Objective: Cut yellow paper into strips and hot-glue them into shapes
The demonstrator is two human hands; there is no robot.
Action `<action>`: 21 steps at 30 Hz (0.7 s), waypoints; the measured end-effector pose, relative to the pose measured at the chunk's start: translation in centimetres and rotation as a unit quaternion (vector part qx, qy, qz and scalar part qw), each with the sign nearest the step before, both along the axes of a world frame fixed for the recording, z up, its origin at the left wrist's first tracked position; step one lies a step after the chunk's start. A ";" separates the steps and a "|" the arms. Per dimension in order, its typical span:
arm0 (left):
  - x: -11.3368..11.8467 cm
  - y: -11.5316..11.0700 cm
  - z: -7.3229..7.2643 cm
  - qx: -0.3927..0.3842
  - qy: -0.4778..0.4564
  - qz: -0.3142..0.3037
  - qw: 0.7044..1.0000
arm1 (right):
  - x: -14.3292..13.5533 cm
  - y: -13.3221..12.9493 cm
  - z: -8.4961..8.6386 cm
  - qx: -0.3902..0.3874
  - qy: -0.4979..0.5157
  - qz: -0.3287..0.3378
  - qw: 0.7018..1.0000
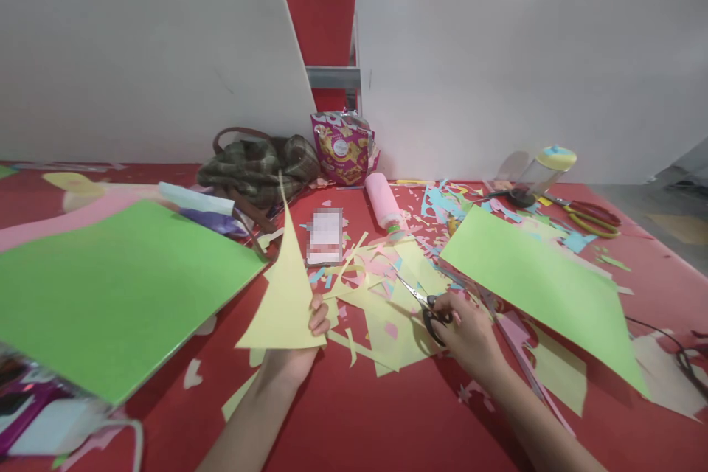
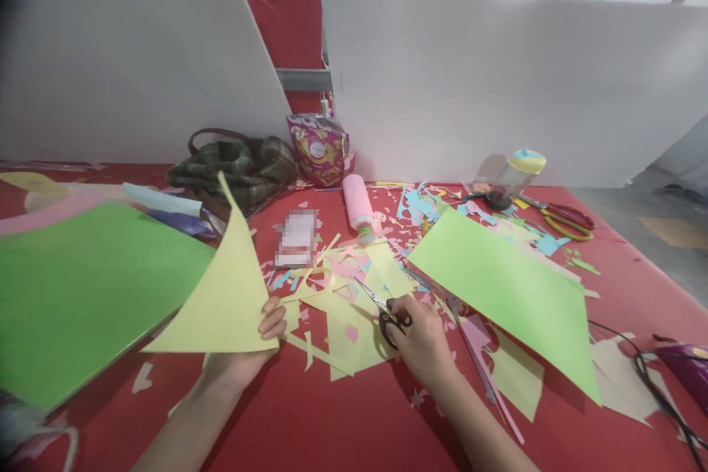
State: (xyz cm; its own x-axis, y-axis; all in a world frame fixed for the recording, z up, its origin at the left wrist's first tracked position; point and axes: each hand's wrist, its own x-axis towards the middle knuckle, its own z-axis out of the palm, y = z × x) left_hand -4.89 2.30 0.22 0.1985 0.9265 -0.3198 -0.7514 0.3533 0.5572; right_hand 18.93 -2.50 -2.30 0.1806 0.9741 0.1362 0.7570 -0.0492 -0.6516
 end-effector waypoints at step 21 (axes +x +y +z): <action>0.7 -0.2 -0.2 -0.023 0.125 0.015 0.992 | -1.5 -0.6 0.5 -0.113 0.159 0.086 0.977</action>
State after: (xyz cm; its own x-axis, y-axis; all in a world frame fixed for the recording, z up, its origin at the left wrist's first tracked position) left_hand -4.18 2.14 -0.02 0.0806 0.9142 -0.3972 -0.6028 0.3621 0.7110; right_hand 17.44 -3.07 -1.82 0.0102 0.9925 -0.1219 0.5284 -0.1089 -0.8420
